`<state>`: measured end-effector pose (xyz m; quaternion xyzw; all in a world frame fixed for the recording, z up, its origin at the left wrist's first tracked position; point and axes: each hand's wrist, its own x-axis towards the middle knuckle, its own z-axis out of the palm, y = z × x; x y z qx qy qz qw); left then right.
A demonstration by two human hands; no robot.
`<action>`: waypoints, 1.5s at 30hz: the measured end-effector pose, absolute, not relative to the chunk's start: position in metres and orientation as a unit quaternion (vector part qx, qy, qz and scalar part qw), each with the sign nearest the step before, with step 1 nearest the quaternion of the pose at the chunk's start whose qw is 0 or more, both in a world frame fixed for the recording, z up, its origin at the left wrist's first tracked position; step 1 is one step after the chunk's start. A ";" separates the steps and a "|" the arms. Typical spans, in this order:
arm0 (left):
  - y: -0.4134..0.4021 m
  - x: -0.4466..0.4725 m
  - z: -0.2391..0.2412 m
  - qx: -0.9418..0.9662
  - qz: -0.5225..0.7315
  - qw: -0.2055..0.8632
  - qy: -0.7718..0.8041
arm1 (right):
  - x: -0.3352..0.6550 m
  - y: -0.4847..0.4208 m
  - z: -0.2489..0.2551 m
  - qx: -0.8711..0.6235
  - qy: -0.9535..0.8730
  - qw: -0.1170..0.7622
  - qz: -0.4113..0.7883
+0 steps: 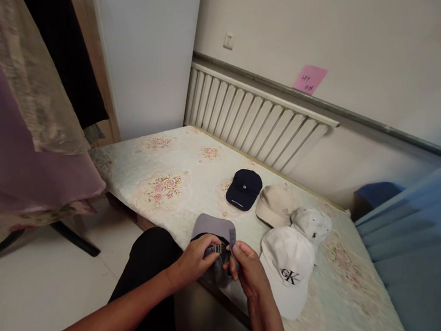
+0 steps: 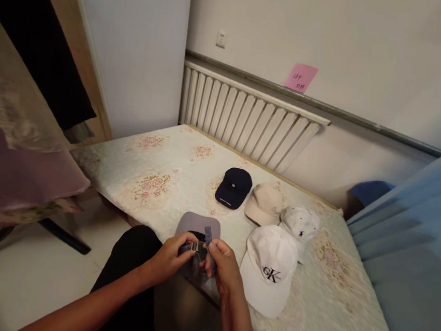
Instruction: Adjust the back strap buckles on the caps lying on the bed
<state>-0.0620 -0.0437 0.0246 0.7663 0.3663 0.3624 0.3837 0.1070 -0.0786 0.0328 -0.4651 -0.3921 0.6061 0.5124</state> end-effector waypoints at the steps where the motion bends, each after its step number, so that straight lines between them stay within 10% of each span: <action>1: -0.043 -0.062 0.025 0.762 0.365 0.387 0.368 | 0.109 -0.079 0.035 -0.466 -0.395 0.512 0.603; 45: -0.048 -0.064 0.026 0.679 0.402 0.515 0.334 | 0.103 -0.077 0.010 -0.362 -0.359 0.475 0.717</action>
